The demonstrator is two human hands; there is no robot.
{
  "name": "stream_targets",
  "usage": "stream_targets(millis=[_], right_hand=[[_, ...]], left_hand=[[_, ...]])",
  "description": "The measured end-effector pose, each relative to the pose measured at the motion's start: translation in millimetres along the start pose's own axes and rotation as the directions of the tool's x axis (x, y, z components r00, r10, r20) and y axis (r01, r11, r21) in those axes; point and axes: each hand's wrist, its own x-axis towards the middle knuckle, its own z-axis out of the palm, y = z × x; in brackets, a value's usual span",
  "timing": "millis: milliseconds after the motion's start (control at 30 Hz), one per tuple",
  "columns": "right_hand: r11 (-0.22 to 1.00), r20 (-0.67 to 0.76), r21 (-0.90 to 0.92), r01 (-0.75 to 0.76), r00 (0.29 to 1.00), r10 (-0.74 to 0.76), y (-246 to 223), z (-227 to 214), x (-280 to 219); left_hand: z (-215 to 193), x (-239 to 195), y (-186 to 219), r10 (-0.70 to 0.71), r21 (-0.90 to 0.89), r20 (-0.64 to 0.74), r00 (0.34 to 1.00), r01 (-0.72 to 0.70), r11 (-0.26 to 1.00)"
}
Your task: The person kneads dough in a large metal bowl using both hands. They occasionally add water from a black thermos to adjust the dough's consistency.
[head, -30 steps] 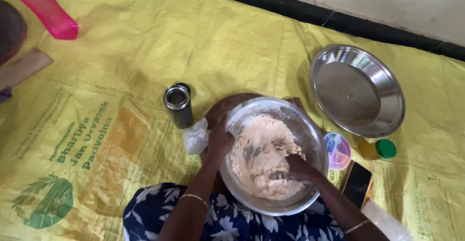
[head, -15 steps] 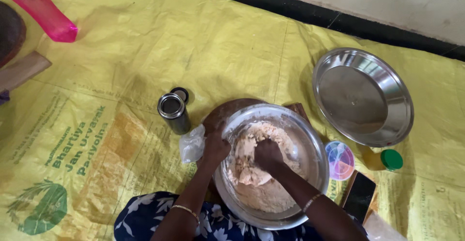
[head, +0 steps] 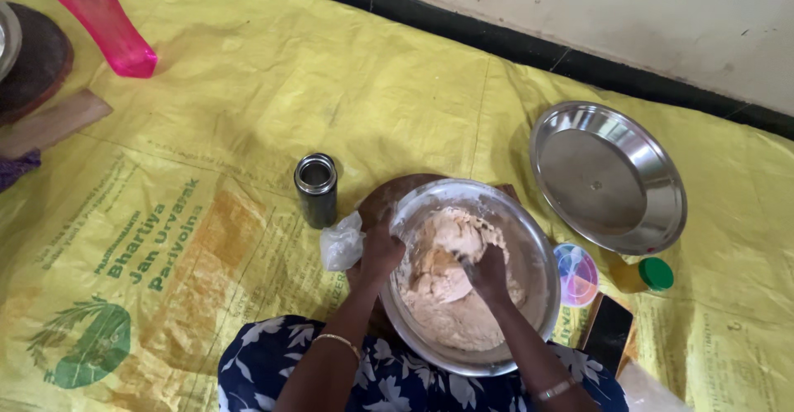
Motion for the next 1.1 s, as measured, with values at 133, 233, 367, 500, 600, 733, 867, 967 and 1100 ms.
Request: stream_targets(millis=[133,233,367,500,600,733,867,967,1100], right_hand=[[0.953,0.446,-0.299,0.058,0.891,0.085,-23.3,-30.0,-55.1],[0.945,0.589,-0.278,0.173,0.808,0.025,-28.6,-53.0,-73.4],[0.931,0.611,-0.210,0.300,0.784,-0.115,-15.9,-87.5,-36.0],[0.882,0.809,-0.339,0.327,0.580,0.096,-23.3,-90.9,2.4],[0.940,0.821,-0.342,0.021,0.493,0.287,-28.6,-73.8,9.1],[0.892,0.873,-0.093,0.443,0.467,-0.141,-29.4,-41.9,7.1],[0.867,0.824,0.016,0.498,0.484,-0.293,-33.3,-25.0,-1.1],[0.882,0.781,-0.022,0.470,0.559,-0.278,-48.3,-10.6,-10.9],[0.879,0.789,-0.222,0.422,0.608,-0.093,-58.4,8.7,-4.9]], left_hand=[[-3.0,-0.7,3.7,-0.055,0.028,0.026,0.998,0.054,0.998],[-1.2,-0.5,1.1,-0.012,-0.025,0.011,1.000,0.013,1.000],[6.0,1.4,-9.5,-0.025,0.050,0.014,1.000,0.025,0.998],[15.0,5.3,-19.9,0.054,0.115,-0.016,0.998,-0.052,0.992],[19.5,8.0,-24.1,0.014,0.133,0.022,1.000,-0.017,0.991],[15.7,4.1,-19.2,0.005,0.126,0.010,1.000,-0.006,0.992],[12.1,6.1,-4.5,0.034,0.135,0.017,0.999,-0.036,0.990],[6.9,3.1,3.5,0.051,0.142,0.022,0.998,-0.054,0.988],[2.1,2.3,11.7,-0.001,0.165,0.068,0.998,-0.010,0.986]])
